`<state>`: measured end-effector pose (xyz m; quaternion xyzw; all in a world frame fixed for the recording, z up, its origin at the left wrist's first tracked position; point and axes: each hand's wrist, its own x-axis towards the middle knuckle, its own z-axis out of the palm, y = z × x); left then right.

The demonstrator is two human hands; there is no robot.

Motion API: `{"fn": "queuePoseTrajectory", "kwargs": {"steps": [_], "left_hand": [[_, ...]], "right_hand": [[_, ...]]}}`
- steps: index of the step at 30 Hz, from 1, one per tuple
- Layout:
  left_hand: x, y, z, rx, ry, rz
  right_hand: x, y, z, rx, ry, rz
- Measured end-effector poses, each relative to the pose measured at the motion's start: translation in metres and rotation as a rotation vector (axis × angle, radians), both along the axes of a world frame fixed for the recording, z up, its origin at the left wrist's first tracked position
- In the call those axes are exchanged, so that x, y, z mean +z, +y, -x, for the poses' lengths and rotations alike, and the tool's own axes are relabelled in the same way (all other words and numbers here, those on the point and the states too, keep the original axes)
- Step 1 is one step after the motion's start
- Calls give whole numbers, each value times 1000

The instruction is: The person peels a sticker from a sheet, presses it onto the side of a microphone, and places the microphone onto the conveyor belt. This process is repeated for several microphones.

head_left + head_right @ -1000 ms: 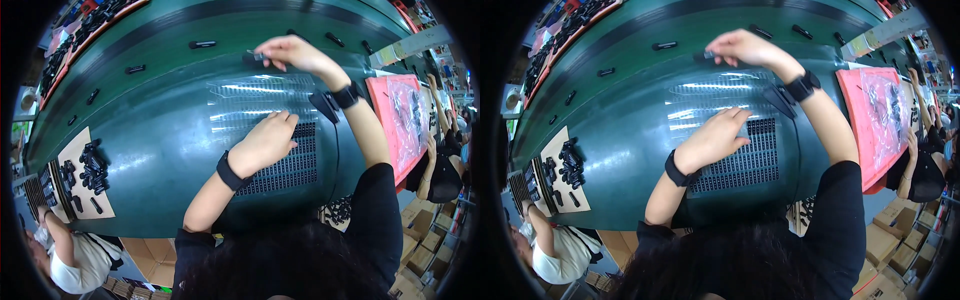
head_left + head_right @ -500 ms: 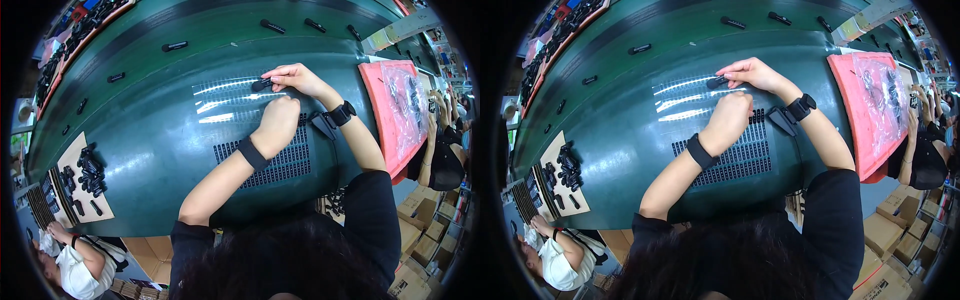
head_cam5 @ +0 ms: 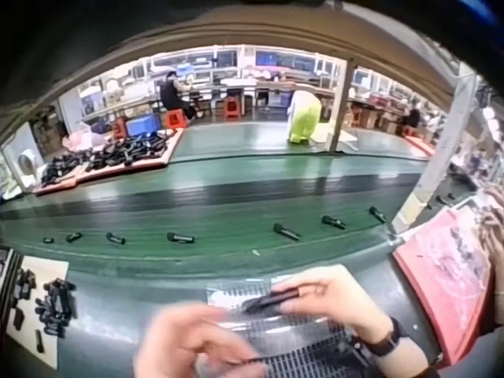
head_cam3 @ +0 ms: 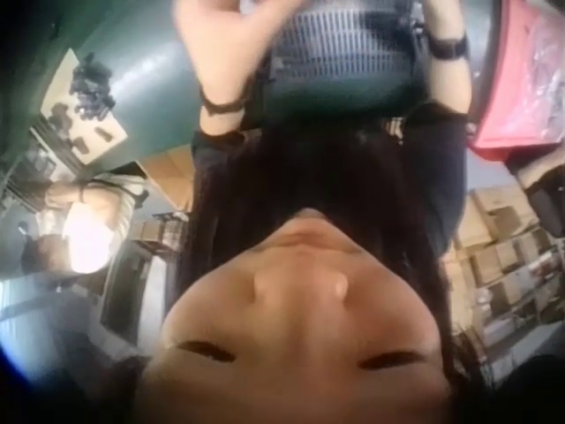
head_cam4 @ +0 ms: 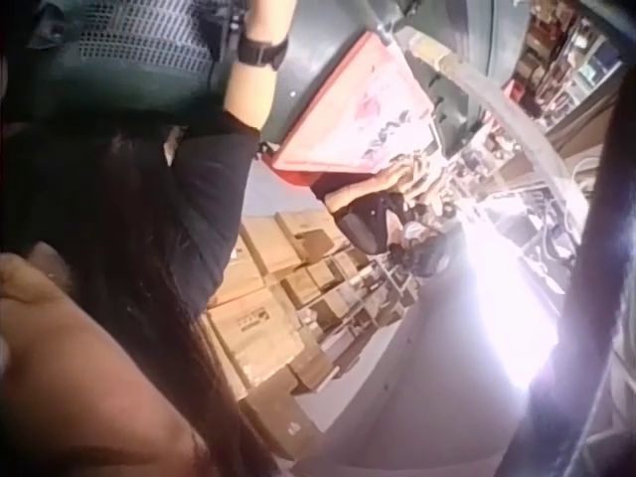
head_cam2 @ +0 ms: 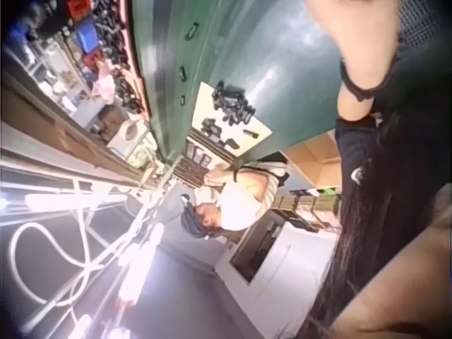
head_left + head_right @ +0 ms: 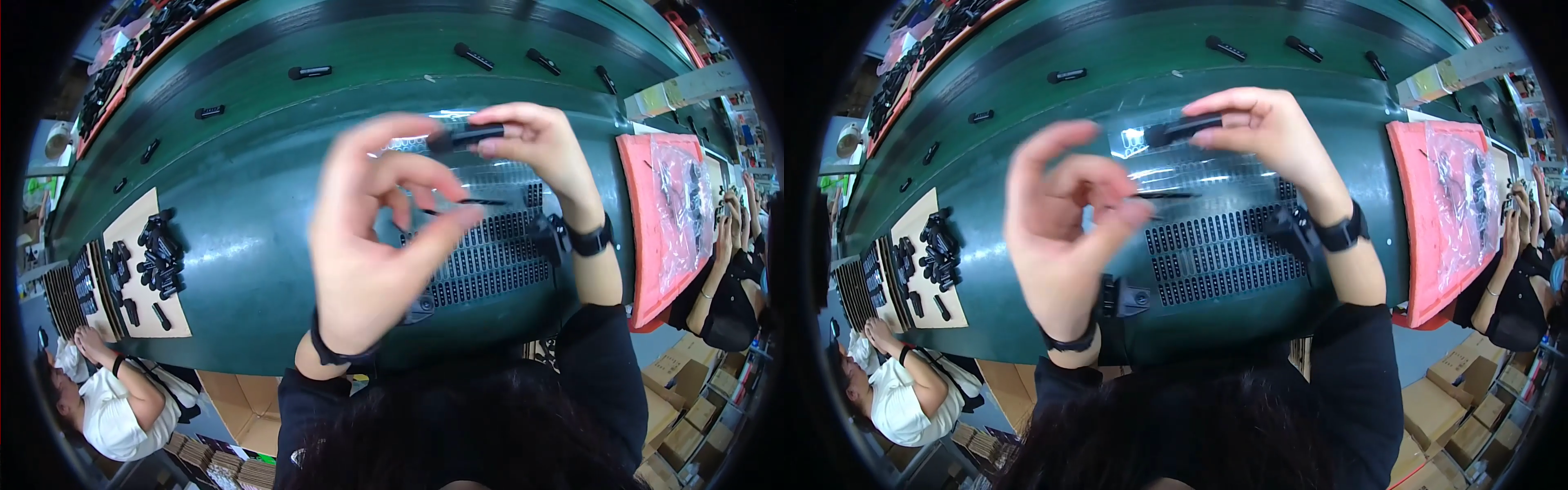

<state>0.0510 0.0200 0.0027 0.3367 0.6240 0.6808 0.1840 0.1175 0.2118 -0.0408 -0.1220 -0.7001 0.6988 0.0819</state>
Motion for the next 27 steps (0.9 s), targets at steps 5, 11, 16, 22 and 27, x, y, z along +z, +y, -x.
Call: {"fn": "queuePoseTrajectory", "kwargs": {"steps": [5,11,16,22,27], "left_hand": [[5,-8,17,-4,-318,-190],[9,-9,19,24,-360,-197],[6,-6,18,37,-405,-213],[2,-5,18,16,-384,-197],[0,-3,14,55,-304,-205]], "right_hand": [[42,-50,-10,-66,137,-491],[44,-67,-10,-222,397,-787],[46,-72,-13,-256,371,-804],[48,-74,-15,-269,364,-770],[49,-74,-17,-273,373,-787]]}}
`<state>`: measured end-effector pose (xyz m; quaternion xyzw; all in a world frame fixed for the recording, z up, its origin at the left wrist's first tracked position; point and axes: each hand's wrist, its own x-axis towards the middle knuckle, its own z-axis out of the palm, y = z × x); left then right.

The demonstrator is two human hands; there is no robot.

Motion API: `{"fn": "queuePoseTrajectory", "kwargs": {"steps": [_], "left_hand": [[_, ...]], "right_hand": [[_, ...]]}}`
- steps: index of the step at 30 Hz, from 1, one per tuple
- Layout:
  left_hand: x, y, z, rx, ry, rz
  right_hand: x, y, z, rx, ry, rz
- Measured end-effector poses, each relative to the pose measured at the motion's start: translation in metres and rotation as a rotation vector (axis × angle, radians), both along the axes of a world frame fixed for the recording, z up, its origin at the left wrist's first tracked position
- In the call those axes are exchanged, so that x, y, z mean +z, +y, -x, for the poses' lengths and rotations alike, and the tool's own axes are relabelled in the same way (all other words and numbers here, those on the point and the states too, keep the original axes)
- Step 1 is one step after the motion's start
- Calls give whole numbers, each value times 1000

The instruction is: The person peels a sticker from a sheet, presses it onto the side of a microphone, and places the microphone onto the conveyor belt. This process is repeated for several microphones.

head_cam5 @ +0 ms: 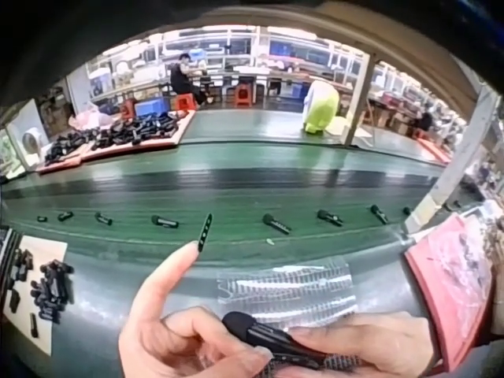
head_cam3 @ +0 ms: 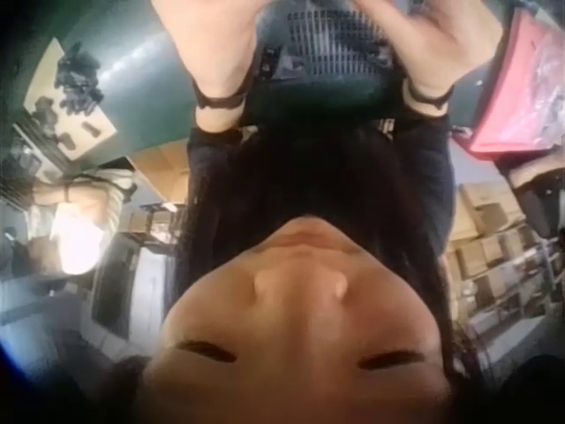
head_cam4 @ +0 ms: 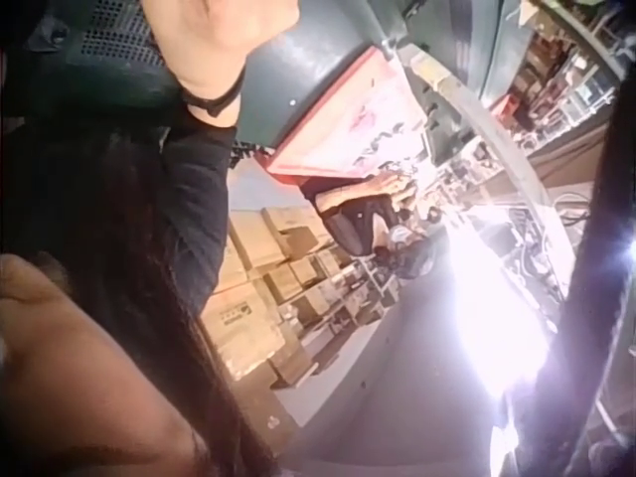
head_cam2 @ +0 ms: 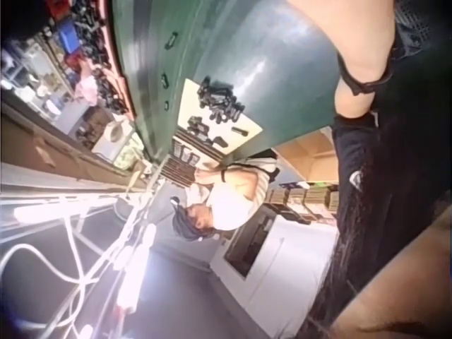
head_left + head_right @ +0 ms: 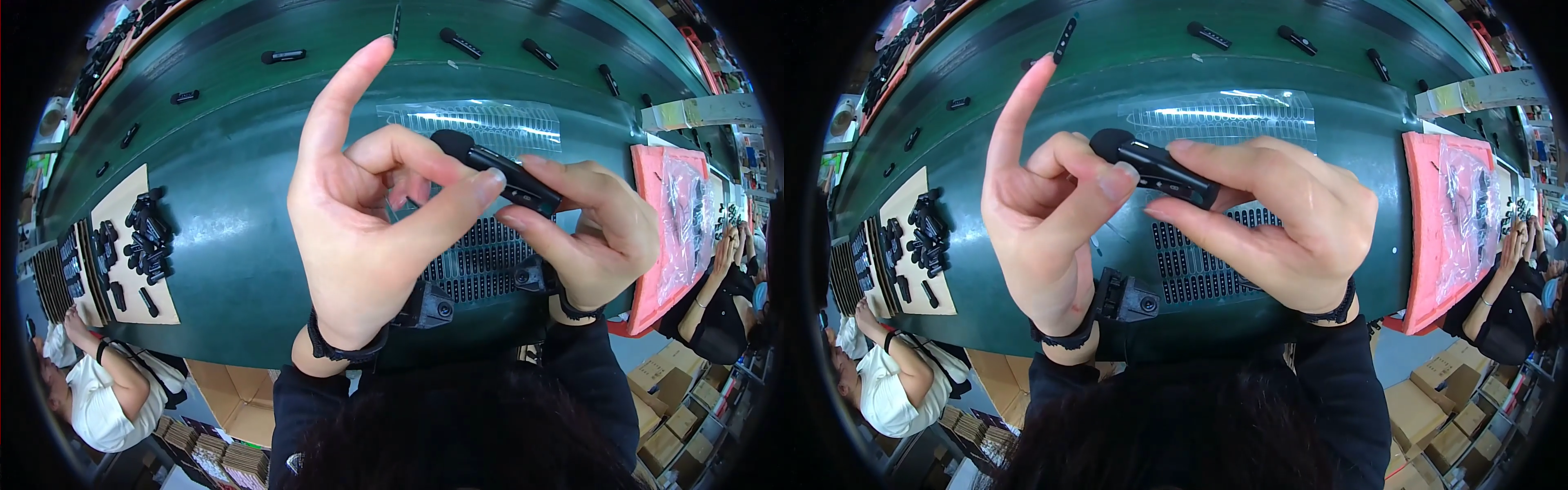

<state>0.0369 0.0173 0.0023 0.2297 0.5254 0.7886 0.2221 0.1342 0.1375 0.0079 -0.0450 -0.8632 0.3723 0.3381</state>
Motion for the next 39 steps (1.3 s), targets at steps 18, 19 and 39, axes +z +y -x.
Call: {"fn": "queuePoseTrajectory", "kwargs": {"steps": [18,19,39], "left_hand": [[-18,4,21,-410,-2,105],[-18,3,22,-405,1,104],[-22,-12,51,293,557,405]], "right_hand": [[1,8,-2,59,-74,109],[0,7,-1,52,-74,205],[-47,88,103,196,-302,442]]}}
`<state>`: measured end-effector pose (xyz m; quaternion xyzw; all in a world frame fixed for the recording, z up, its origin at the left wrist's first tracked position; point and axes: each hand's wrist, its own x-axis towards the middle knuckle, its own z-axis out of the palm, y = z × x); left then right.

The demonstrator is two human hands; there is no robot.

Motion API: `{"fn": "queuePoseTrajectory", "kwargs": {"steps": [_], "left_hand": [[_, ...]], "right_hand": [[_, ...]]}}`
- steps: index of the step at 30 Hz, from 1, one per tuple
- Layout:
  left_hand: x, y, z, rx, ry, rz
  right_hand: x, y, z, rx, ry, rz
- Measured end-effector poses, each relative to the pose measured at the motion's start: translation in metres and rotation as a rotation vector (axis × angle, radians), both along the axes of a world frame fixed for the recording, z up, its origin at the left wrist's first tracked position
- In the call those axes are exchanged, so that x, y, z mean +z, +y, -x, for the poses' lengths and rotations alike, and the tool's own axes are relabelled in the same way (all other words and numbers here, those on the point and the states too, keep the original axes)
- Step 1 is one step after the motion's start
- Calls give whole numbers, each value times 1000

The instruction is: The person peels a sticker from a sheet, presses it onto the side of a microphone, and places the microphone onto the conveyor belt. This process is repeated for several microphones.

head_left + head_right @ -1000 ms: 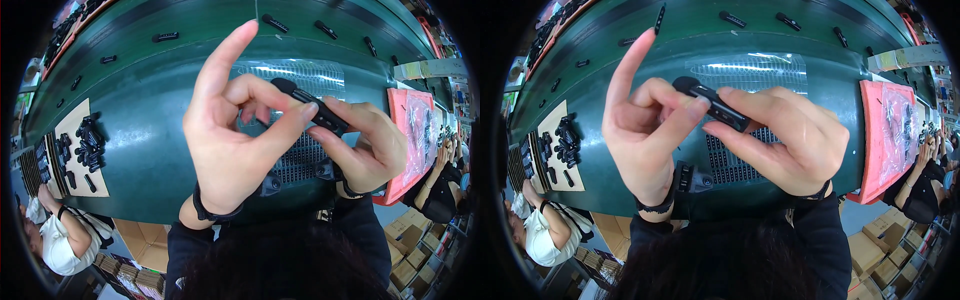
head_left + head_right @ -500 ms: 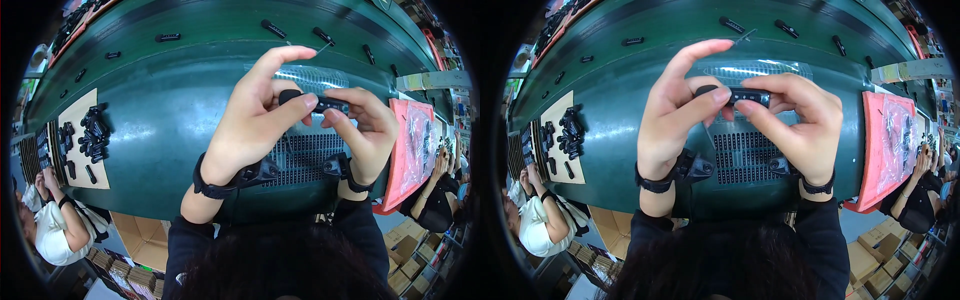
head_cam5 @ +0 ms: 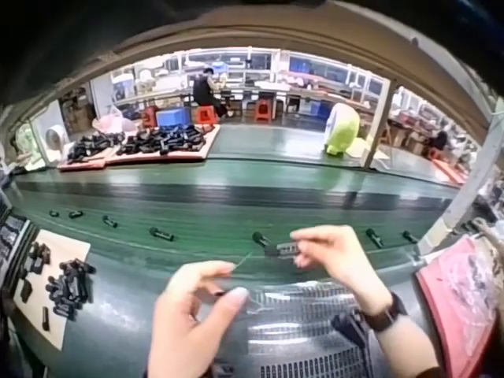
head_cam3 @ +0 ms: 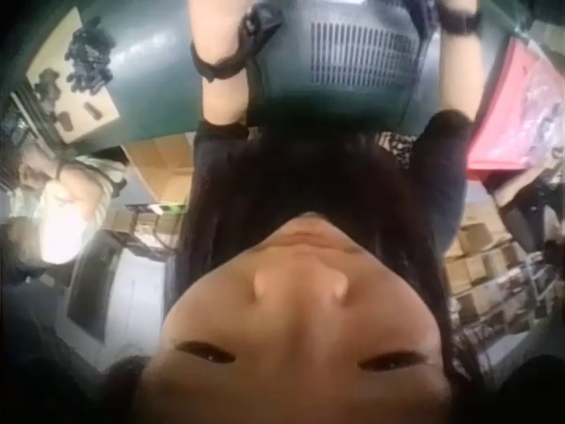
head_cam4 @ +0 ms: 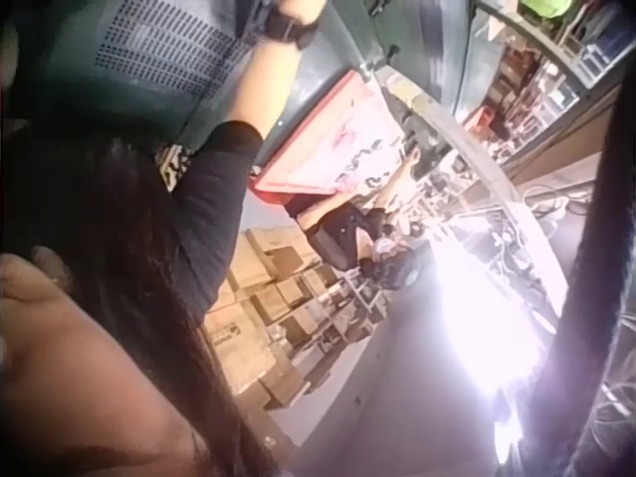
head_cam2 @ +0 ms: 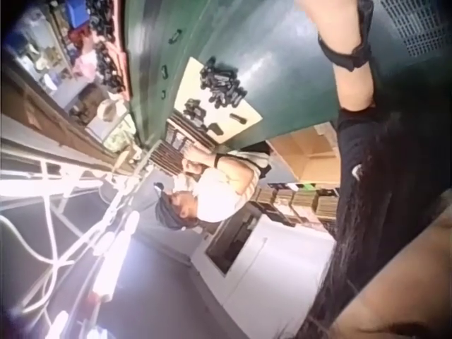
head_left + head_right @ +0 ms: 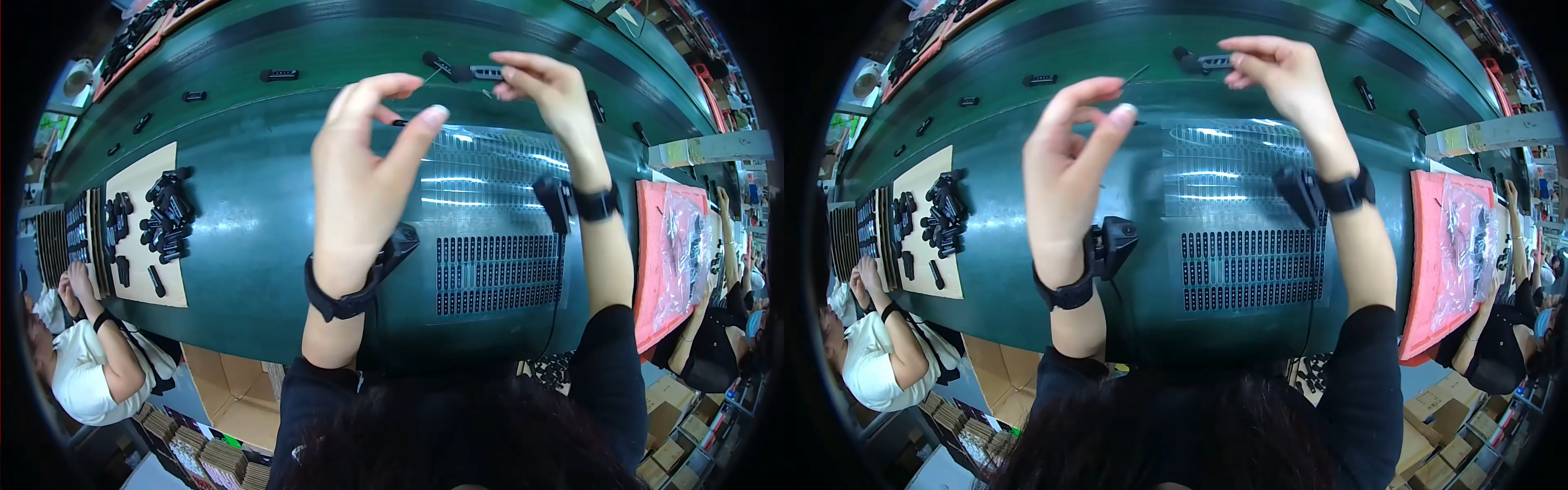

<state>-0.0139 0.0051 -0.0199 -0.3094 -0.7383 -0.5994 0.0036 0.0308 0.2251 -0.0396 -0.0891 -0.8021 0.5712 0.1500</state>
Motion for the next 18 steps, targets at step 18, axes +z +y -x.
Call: {"fn": "queuePoseTrajectory", "kwargs": {"steps": [18], "left_hand": [[26,-33,1,-55,-161,-32]], "right_hand": [[-75,-12,110,-62,-348,-980]]}}
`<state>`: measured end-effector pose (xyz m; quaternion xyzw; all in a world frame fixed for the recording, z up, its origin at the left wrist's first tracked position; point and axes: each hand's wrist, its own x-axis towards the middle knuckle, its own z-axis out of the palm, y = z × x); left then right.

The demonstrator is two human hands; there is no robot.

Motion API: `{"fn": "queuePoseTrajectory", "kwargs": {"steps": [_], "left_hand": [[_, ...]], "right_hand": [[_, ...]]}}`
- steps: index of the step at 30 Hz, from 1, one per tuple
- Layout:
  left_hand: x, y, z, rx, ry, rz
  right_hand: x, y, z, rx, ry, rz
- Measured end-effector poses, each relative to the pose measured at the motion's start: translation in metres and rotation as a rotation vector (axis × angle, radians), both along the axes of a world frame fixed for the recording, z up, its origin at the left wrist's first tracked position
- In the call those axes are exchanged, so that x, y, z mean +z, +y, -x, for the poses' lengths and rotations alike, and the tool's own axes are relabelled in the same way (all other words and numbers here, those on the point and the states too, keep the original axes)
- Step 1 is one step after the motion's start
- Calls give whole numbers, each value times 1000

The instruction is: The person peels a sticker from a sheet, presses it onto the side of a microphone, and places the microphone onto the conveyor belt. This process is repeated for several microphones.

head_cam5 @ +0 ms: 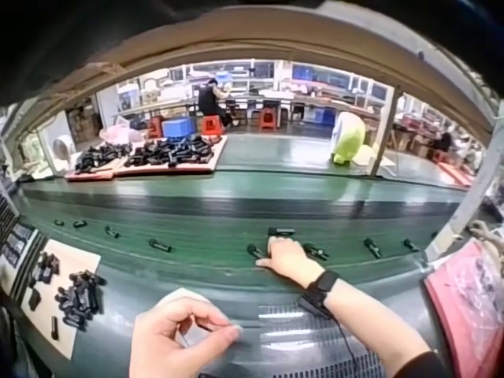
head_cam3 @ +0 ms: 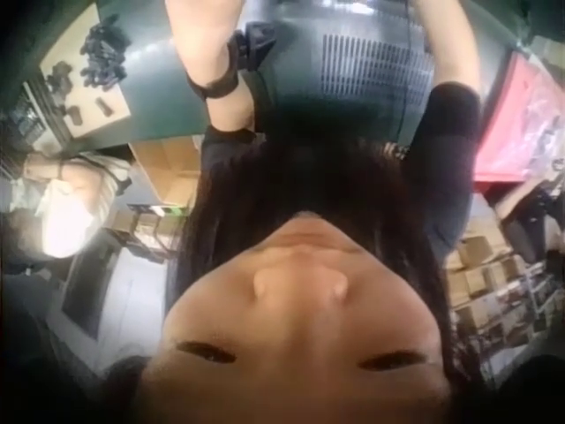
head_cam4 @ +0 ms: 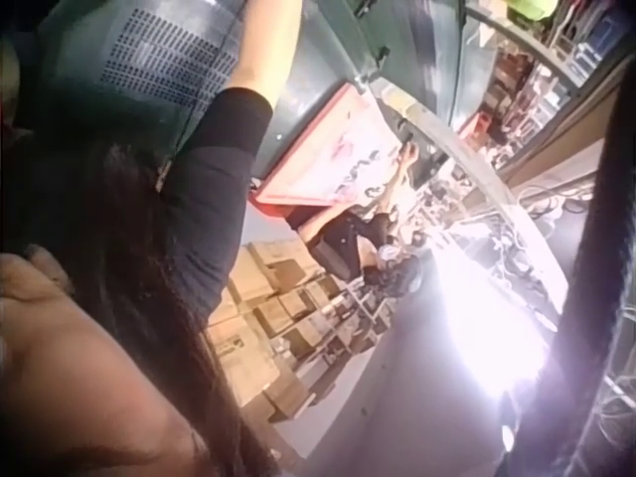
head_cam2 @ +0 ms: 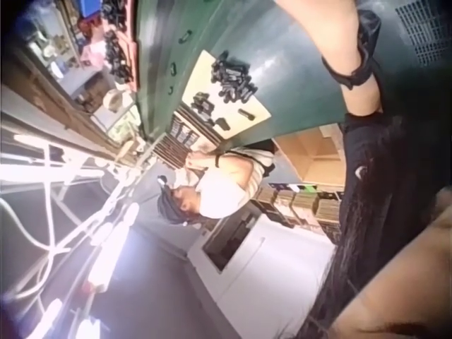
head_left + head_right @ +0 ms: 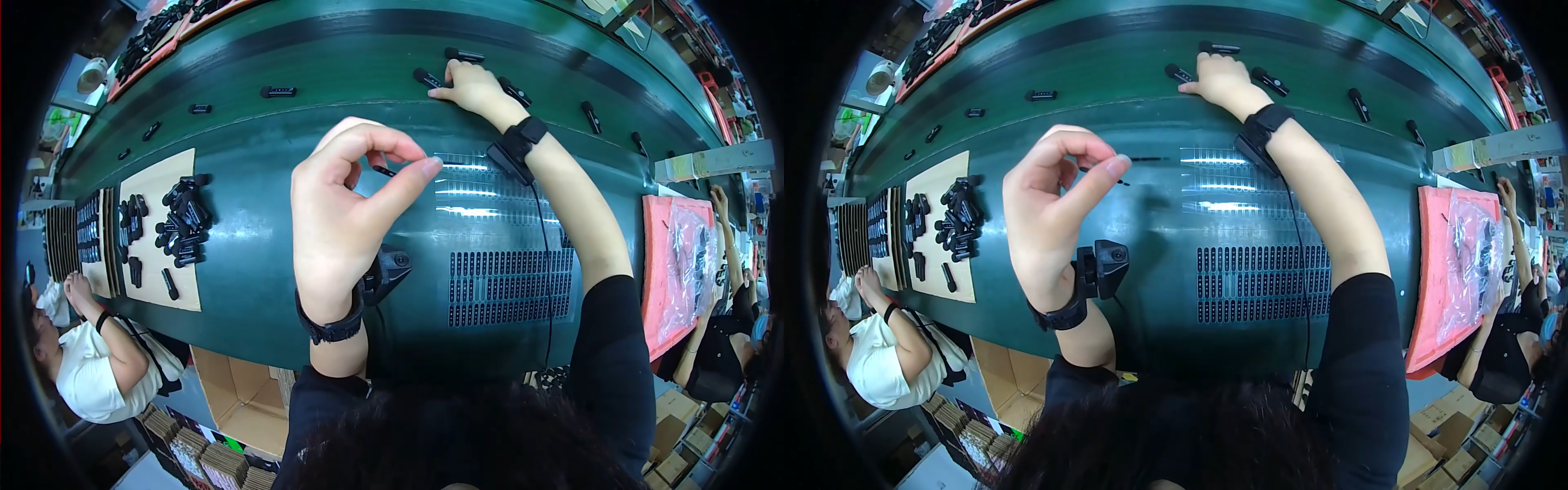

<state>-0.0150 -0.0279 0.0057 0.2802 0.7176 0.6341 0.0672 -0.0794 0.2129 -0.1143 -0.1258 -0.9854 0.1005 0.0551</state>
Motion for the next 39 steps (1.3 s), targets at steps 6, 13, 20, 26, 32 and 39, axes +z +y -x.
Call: {"fn": "queuePoseTrajectory", "kwargs": {"steps": [6,13,20,26,32,39], "left_hand": [[1,-1,-2,-23,-88,17],[4,-5,-7,-55,-314,-259],[7,2,-9,-160,-362,-143],[6,1,-10,-202,-341,-130],[5,3,-12,-181,-306,-136],[7,4,-18,-138,-242,-145]], "right_hand": [[37,-11,-21,69,67,483],[102,-74,-122,277,509,609],[107,-87,-156,364,656,613],[105,-90,-157,325,745,664],[106,-92,-159,294,760,649],[110,-95,-161,353,748,658]]}}
